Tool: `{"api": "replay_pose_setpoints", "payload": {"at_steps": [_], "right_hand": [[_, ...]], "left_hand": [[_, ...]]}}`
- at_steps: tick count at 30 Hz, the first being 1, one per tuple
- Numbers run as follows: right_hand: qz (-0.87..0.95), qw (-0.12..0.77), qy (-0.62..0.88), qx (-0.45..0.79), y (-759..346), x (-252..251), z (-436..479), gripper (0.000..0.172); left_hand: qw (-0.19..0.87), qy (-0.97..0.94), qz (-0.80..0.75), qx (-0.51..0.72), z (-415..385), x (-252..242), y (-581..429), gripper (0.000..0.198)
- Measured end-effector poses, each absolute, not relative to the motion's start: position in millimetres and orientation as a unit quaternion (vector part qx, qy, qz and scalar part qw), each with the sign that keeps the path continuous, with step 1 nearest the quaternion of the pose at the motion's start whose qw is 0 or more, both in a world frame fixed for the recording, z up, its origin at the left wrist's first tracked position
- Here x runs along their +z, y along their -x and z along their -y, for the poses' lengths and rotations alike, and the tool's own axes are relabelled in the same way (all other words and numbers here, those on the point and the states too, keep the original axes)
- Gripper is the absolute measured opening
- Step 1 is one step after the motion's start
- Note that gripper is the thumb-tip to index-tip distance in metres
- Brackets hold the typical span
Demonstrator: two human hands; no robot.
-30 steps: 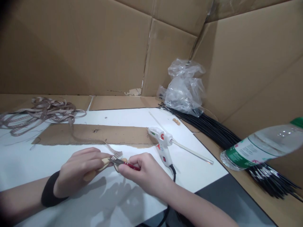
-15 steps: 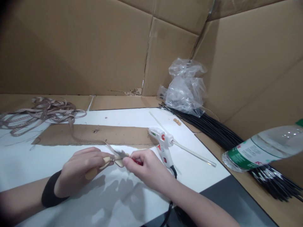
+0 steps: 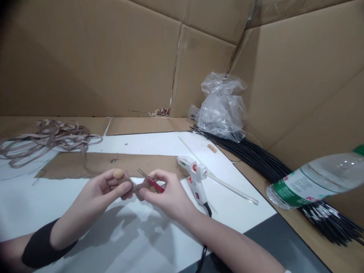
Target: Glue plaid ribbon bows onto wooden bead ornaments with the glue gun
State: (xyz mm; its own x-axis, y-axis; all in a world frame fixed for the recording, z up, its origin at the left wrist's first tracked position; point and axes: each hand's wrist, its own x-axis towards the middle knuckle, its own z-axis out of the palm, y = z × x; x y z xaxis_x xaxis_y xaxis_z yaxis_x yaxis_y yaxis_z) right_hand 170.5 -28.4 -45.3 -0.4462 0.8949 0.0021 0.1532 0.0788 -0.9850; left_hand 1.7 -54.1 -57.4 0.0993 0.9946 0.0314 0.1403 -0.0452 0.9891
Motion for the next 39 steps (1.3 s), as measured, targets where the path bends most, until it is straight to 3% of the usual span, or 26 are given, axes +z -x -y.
{"api": "replay_pose_setpoints", "payload": {"at_steps": [5, 10, 13, 15, 18, 22, 26, 31, 39], "right_hand": [[0.579, 0.321, 0.393, 0.638, -172, -48, 28, 0.016], [0.56, 0.36, 0.411, 0.623, -162, -50, 28, 0.021], [0.592, 0.372, 0.374, 0.608, -155, -50, 26, 0.014], [0.599, 0.371, 0.371, 0.605, -153, -49, 25, 0.008], [0.575, 0.37, 0.38, 0.623, -152, -47, 24, 0.016], [0.533, 0.388, 0.356, 0.662, -151, -46, 23, 0.011], [0.528, 0.381, 0.345, 0.676, -149, -43, 22, 0.023], [0.526, 0.363, 0.335, 0.693, -144, -38, 19, 0.013], [0.486, 0.41, 0.303, 0.71, -134, -43, 23, 0.021]], "left_hand": [[0.475, -0.603, -0.51, 0.389, 52, -49, 1, 0.016], [0.408, -0.675, -0.508, 0.347, 53, -48, 1, 0.02], [0.372, -0.684, -0.512, 0.362, 54, -48, 4, 0.027], [0.367, -0.678, -0.512, 0.379, 54, -46, 7, 0.021], [0.383, -0.671, -0.507, 0.383, 53, -40, 8, 0.015], [0.395, -0.667, -0.503, 0.383, 51, -36, 7, 0.016], [0.418, -0.636, -0.479, 0.437, 50, -39, 7, 0.016], [0.429, -0.643, -0.457, 0.438, 48, -38, 10, 0.01], [0.427, -0.612, -0.452, 0.489, 49, -32, 7, 0.008]]}}
